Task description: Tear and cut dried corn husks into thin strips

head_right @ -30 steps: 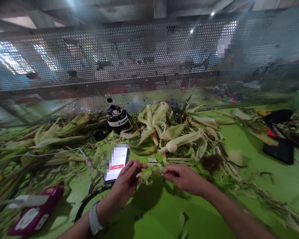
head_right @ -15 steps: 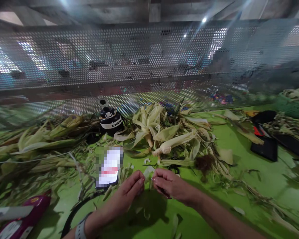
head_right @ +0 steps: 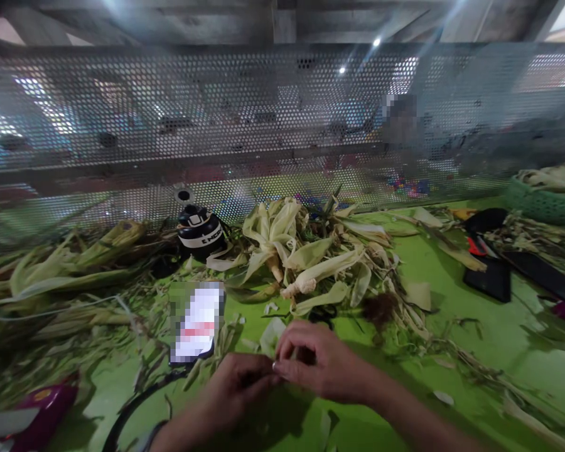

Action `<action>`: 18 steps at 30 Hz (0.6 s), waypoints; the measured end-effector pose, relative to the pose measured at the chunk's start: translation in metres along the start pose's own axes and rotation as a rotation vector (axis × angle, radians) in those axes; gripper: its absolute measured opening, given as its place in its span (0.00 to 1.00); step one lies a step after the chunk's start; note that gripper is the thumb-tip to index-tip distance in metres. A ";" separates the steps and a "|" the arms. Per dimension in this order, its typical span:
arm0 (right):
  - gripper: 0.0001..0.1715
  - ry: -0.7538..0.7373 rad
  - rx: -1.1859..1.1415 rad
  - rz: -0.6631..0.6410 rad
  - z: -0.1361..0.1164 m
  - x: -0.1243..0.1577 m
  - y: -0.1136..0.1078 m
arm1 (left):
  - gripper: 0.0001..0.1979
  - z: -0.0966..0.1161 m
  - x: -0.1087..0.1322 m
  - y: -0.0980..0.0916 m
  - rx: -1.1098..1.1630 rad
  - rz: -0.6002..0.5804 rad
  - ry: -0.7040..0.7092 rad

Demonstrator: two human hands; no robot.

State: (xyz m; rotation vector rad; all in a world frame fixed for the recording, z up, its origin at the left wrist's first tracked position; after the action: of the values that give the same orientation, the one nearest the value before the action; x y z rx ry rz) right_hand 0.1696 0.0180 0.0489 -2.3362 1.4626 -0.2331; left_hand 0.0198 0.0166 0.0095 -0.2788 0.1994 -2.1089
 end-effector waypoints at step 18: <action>0.14 0.353 1.086 0.012 0.050 -0.007 -0.050 | 0.23 -0.007 0.001 -0.022 0.519 0.344 -0.178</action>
State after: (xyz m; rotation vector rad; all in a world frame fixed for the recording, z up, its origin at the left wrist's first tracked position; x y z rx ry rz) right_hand 0.2242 0.0553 0.0229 -1.4176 1.0429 -1.1484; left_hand -0.0006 0.0278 0.0085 -0.1087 -0.3781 -1.7098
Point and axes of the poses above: each hand's wrist, its own x-axis away from the middle knuckle, its own y-axis out of the palm, z = x × y, the point moved 5 cm from there along -x, towards the middle knuckle, and after that the axes turned 4 degrees about z, right-handed, at the moved point
